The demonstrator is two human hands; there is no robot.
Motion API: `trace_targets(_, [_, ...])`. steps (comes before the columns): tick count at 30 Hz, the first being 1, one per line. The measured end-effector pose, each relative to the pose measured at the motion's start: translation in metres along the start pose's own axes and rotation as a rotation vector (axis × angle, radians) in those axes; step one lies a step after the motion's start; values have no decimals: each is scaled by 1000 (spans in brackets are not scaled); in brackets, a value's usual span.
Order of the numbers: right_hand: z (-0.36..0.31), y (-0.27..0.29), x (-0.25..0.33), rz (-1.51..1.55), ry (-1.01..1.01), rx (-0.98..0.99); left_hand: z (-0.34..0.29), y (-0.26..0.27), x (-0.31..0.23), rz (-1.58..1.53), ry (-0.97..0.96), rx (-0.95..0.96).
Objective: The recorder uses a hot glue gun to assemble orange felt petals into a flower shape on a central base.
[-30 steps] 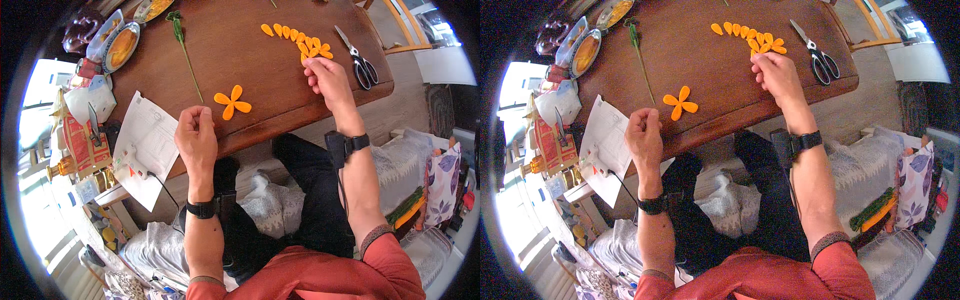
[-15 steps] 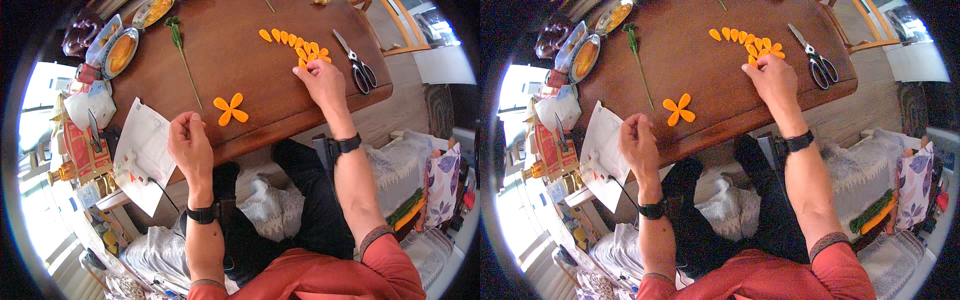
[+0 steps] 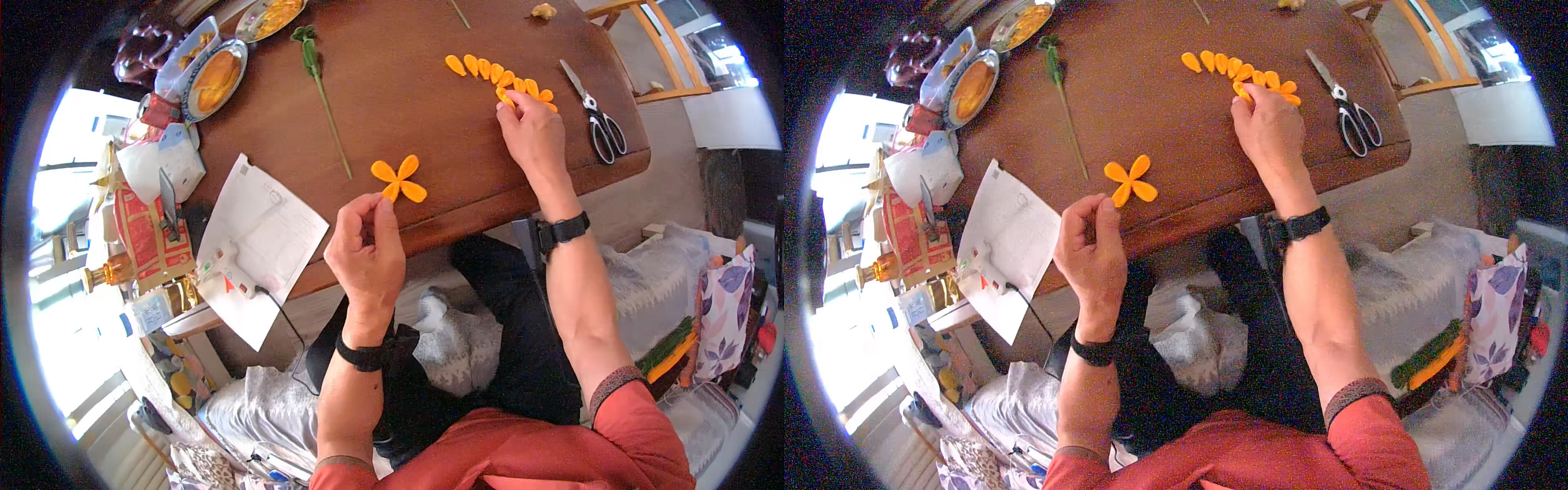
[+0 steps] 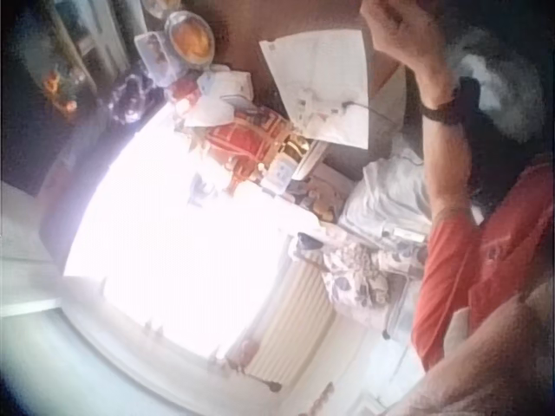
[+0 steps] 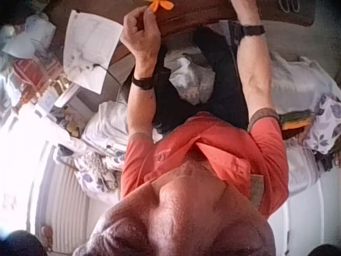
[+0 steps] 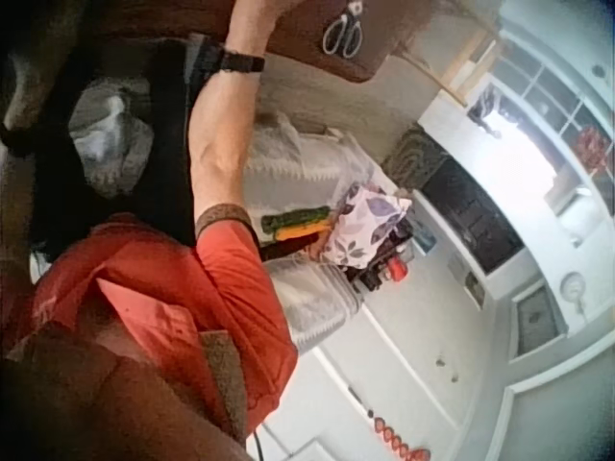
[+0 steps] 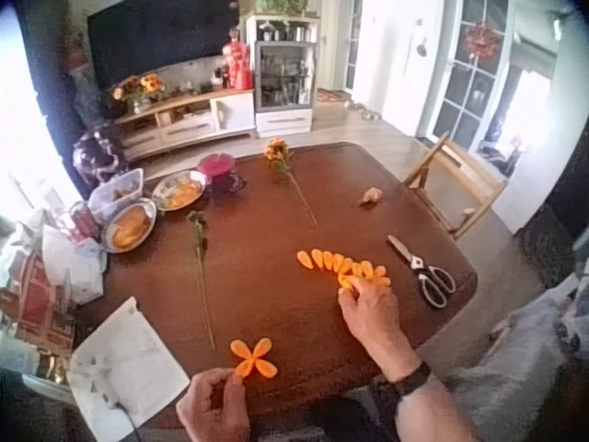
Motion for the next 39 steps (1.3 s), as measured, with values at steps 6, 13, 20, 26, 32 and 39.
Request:
trace_targets(6, [-29,-10,28,122,130,137,5,1,5,-36,64,35])
trace_targets(13, [-75,5,52,17,219,276,-18,-59,-4,52,96,427])
trace_targets(20, [-99,11,46,188,413,540,-29,-88,-10,239,-3,412])
trace_targets(26, [-101,11,44,205,429,538,-29,-99,-13,320,-29,460])
trace_targets(32, [-99,10,42,216,422,541,-29,-109,-16,428,-9,479])
trace_targets(39, [-99,9,38,273,384,558,-22,-109,-12,411,56,468])
Point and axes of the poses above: each hand's wrist, its own z-axis towards the middle knuckle, its own y-axis out of the back of the hand, x = y × z, the point moved 7 cm from there along z, towards the middle knuckle, and after that the axes turned 10 degrees about x, right-handed, at the moved point
